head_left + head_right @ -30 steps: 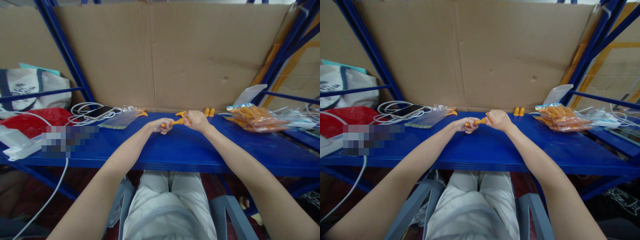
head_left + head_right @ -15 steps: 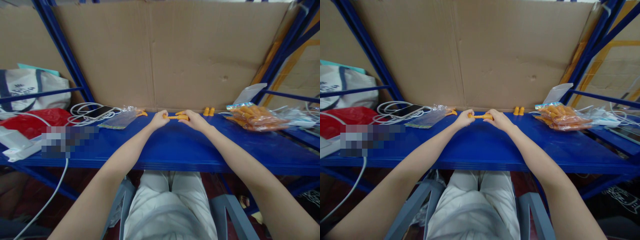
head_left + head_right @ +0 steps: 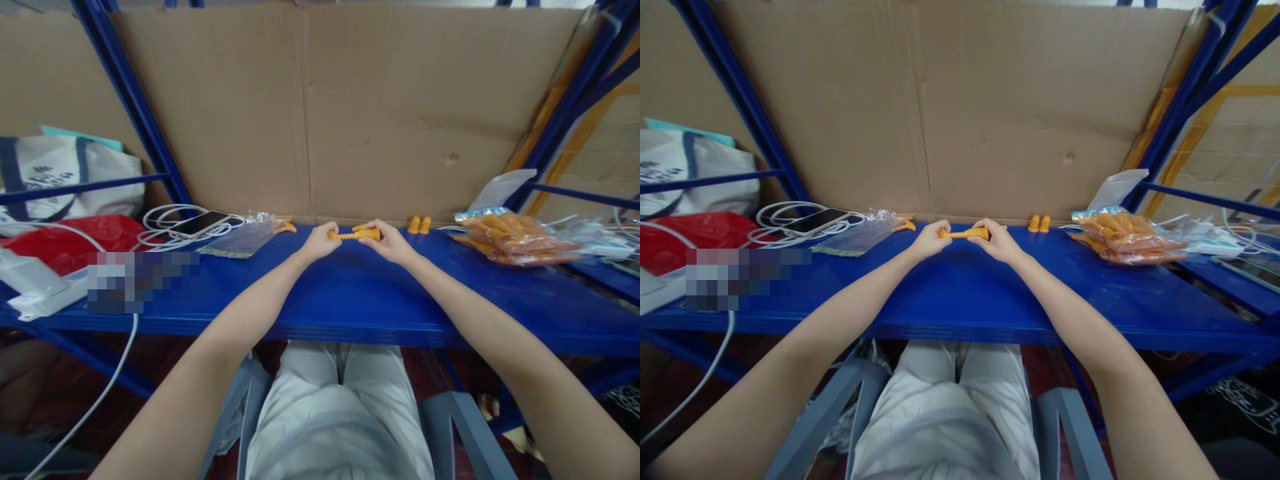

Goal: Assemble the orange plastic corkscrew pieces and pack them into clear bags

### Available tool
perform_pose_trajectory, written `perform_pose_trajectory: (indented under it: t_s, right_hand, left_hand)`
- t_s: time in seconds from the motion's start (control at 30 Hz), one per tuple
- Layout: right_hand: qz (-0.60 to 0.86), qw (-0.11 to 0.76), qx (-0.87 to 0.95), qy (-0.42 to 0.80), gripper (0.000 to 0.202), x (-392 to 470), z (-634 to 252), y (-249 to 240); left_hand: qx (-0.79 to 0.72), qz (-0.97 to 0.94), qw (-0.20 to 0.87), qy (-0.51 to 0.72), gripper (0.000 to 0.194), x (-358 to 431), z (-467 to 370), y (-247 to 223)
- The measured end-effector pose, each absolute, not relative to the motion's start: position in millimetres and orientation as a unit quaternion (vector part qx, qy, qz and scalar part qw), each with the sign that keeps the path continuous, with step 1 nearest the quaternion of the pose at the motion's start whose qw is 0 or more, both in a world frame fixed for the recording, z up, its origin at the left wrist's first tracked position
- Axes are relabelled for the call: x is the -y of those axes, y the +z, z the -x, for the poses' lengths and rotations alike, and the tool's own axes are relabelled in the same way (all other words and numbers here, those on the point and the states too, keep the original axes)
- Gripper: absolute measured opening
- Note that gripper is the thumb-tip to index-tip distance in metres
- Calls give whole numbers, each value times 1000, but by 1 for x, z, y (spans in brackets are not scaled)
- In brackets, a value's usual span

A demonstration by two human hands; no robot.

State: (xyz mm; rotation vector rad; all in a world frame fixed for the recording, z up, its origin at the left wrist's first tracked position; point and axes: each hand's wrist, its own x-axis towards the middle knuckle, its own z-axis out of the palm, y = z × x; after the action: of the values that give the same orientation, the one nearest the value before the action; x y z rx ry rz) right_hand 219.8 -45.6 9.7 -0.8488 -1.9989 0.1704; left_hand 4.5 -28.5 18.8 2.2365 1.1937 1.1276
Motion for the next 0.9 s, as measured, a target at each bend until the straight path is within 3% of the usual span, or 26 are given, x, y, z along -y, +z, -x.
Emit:
perform_pose_trajectory:
  t_s: [0.17, 0.47, 0.9]
  right_hand:
    - [345, 459, 815, 80, 51, 45, -220, 5]
    - [353, 477, 799, 98, 52, 51, -218, 6]
    - [344, 495, 777, 180, 58, 52, -216, 6]
  left_hand:
    - [-424, -802, 126, 400, 14, 31, -3, 21]
    - [-406, -798, 169, 412, 14, 32, -6, 17]
    - [-421, -797, 123, 416, 15, 43, -11, 20]
